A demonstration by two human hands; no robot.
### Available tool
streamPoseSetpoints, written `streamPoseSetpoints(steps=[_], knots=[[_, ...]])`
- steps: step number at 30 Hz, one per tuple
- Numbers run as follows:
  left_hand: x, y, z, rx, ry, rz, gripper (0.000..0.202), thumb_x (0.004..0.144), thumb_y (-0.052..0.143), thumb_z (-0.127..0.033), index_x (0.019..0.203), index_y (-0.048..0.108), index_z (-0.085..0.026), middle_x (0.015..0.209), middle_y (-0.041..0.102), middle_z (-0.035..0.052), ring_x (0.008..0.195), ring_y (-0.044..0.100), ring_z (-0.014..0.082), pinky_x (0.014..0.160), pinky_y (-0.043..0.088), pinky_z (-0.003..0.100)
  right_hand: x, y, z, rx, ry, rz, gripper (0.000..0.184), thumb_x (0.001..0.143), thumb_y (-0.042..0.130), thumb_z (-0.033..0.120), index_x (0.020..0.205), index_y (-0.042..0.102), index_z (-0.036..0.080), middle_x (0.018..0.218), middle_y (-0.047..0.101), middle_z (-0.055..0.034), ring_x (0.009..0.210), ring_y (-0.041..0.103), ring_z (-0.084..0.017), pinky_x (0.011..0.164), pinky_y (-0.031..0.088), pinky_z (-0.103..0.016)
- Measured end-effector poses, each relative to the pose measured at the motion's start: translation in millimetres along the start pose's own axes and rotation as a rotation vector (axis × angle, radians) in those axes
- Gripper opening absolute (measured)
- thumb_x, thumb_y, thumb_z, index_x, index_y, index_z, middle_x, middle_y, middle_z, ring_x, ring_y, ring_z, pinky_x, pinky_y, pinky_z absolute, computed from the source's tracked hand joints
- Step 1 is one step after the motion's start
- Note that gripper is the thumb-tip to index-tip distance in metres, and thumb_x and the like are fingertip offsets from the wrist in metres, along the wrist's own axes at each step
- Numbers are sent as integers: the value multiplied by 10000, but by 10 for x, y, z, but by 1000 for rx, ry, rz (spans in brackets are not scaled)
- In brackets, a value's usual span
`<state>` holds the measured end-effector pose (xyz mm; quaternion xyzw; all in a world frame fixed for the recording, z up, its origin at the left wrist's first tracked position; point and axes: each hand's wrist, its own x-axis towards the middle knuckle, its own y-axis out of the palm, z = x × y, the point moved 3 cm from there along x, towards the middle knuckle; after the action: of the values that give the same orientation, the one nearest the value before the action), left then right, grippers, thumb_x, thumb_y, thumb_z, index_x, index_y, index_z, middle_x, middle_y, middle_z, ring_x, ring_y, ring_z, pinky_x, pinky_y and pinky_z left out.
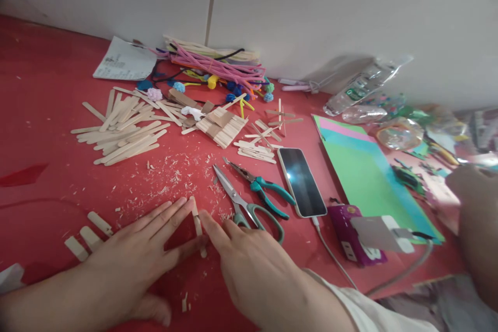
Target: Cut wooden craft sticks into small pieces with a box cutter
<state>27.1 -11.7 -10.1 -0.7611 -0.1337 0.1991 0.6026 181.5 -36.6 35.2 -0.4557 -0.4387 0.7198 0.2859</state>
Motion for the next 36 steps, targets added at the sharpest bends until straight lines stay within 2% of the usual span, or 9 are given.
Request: streamPoseSetpoints(steps=[5,8,12,17,26,32,36], knots=[[20,-36,13,-30,-29,78,972,514,693,-687,1348,429,-262,1455,262,211,1314,272,414,1001,329,512,-26,20,-64,76,7,2,645,734,388,11,1374,357,93,1006,702,-120,696,697,-235,565,550,-339],[25,-36,17,-62,-37,105,965,515,709,-668,1356,403,-309,1469,247,188,1318,257,418,993,337,523,-29,2,-77,152,13,-44,576,781,365,40,1350,402,121,1050,688,-119,791,694,-227,663,562,-342],[34,-41,24,-95,-37,84,961,519,697,-682,1355,404,-311,1470,248,176,1326,243,409,1015,313,518,-27,10,-71,192,26,-72,550,796,343,56,1338,427,100,1073,675,-147,846,688,-247,726,567,-392],[33,-26,33,-133,-39,99,945,531,703,-666,1353,404,-309,1469,268,156,1334,234,398,1037,277,518,-18,-2,-43,173,28,-74,544,794,345,65,1330,439,73,1075,672,-162,828,691,-256,716,575,-409],[36,-42,28,-121,-34,95,926,544,692,-670,1342,432,-280,1454,285,188,1323,254,409,1022,294,519,-11,7,-31,95,16,-85,540,780,403,54,1313,468,107,1110,669,-142,793,697,-215,721,574,-340],[-1,3,39,-116,-24,-12,869,606,544,-767,1333,448,-300,1448,332,154,1324,283,374,1036,282,491,9,-9,-8,23,-37,-47,545,764,391,33,1297,484,92,1223,605,-140,894,679,-220,709,588,-319],[1,9,43,-115,-26,6,871,604,561,-757,1332,450,-294,1449,328,160,1321,288,376,1035,278,489,27,-13,-3,-19,-74,-22,550,746,395,21,1282,500,83,1274,566,-131,932,667,-221,754,582,-324]])
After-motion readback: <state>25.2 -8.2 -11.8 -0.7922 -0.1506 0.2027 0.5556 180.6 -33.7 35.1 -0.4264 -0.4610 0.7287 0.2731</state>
